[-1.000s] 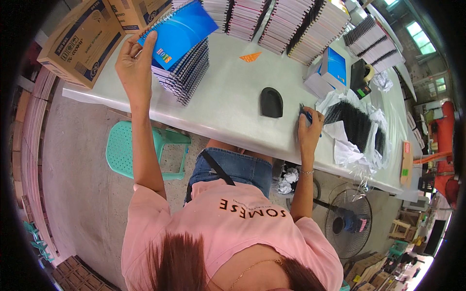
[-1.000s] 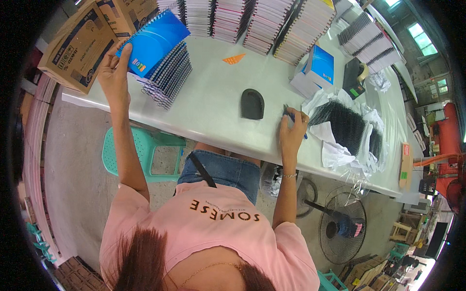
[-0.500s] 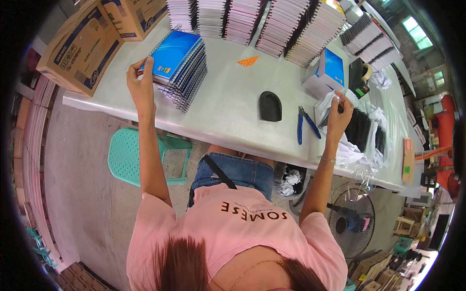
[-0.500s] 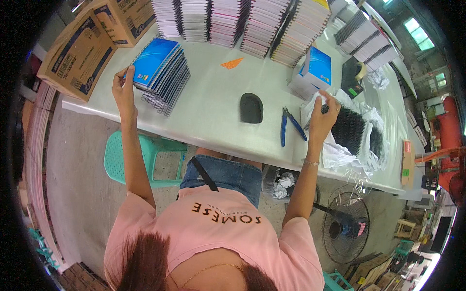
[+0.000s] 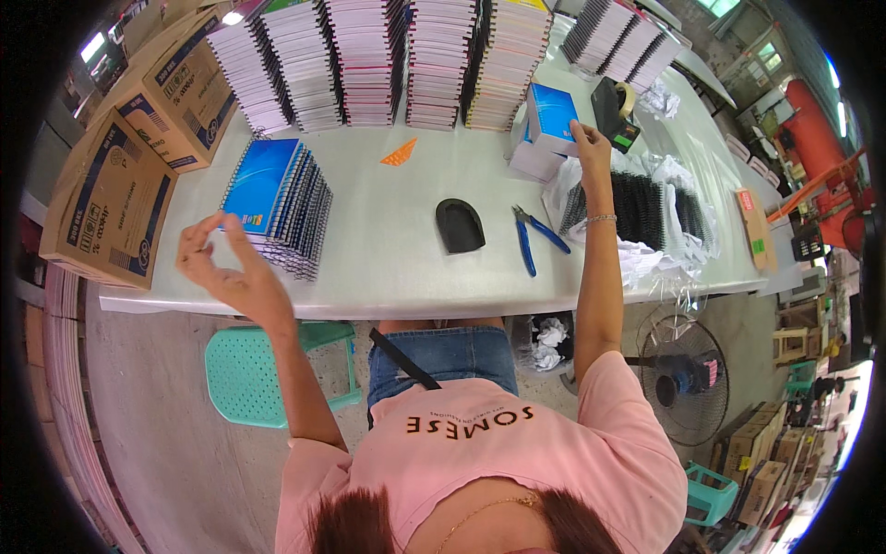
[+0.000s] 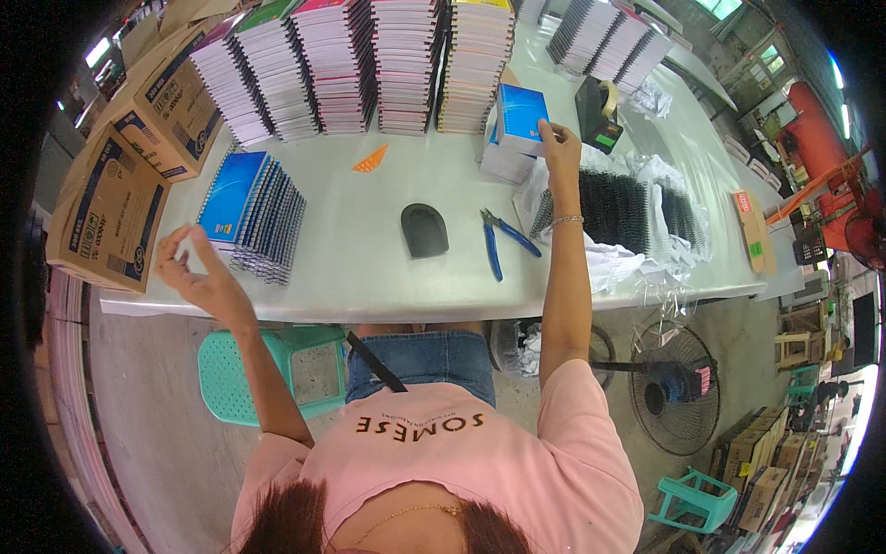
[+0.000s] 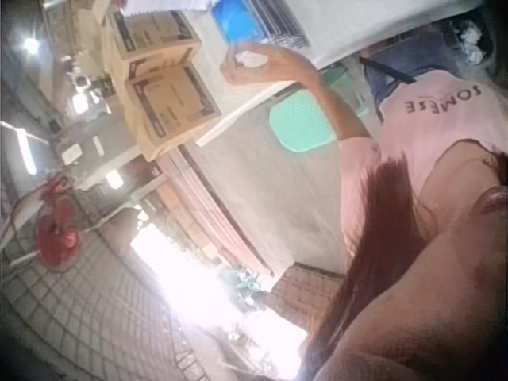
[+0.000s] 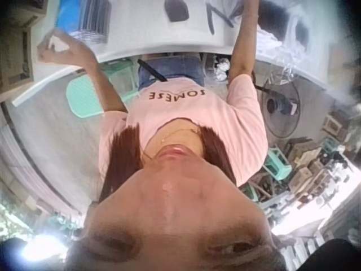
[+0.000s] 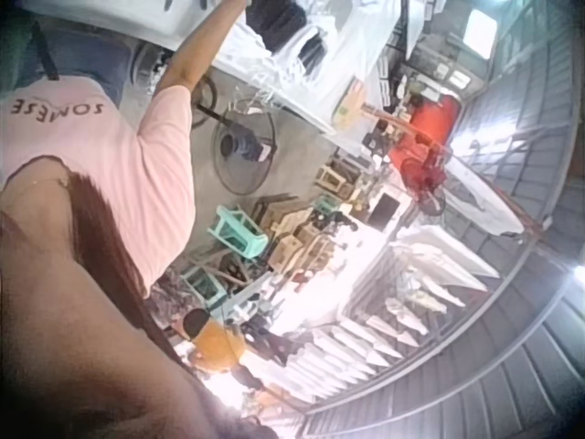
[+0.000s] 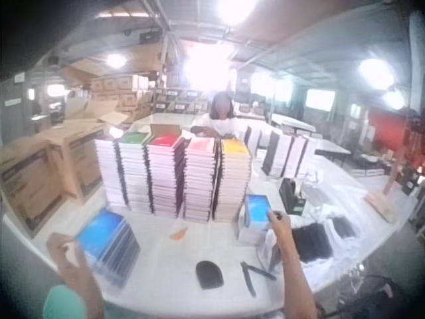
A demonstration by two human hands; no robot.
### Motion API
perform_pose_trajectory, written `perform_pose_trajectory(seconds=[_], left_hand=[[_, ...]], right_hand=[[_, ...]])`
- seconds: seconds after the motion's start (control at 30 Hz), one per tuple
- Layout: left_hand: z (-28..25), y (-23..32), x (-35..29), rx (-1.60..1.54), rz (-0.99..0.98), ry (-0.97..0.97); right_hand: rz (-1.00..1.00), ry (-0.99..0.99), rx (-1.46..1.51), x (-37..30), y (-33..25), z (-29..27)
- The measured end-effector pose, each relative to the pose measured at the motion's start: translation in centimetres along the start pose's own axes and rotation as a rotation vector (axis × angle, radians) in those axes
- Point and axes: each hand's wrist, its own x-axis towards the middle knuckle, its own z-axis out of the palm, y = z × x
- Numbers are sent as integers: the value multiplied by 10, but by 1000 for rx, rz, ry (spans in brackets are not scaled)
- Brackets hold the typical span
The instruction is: The person threads a spiral binding through the holes of notebook covers and pages by hand, uses pliers to crimp the ends of the binding, and stacks the finished items on a table.
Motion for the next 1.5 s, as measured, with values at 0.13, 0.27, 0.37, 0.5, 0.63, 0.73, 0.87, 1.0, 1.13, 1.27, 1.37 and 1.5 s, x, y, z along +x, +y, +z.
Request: perform_pose_trajectory(seconds=[0.13, 0.27, 0.37, 0.5, 0.63, 0.73, 0.87, 1.0, 1.13, 1.27, 1.37, 1.5], left_hand=[[25, 30, -22, -277, 21, -228], [57, 41, -56, -333, 11, -645], [78, 34, -109, -501, -42, -994], [83, 29, -151, -492, -169, -1250], [105, 30, -163, -545, -137, -1161], [124, 31, -161, -599, -138, -1135], [132, 33, -164, -612, -88, -1100], [125, 34, -165, -594, -70, -1113], [113, 41, -158, -598, -94, -1087], [104, 39, -154, -573, -149, -1060], [97, 46, -151, -585, -186, -1005], [93, 51, -154, -644, -157, -994]], right_hand=[[0, -39, -11, 4, 0, -3], [17, -42, -33, 13, 6, -5], [113, -65, -18, 11, 1, -7], [181, -111, 20, 1, -10, -1], [197, -105, -48, 1, -13, -7], [186, -137, -102, 7, -14, -10], [228, -149, -125, 10, -19, -10], [219, -162, -41, 8, -18, -12], [232, -112, -172, 7, -25, -15], [171, -192, -144, 9, -26, -13], [220, -222, -126, 15, -23, -14], [257, -122, 0, 15, -23, -11]])
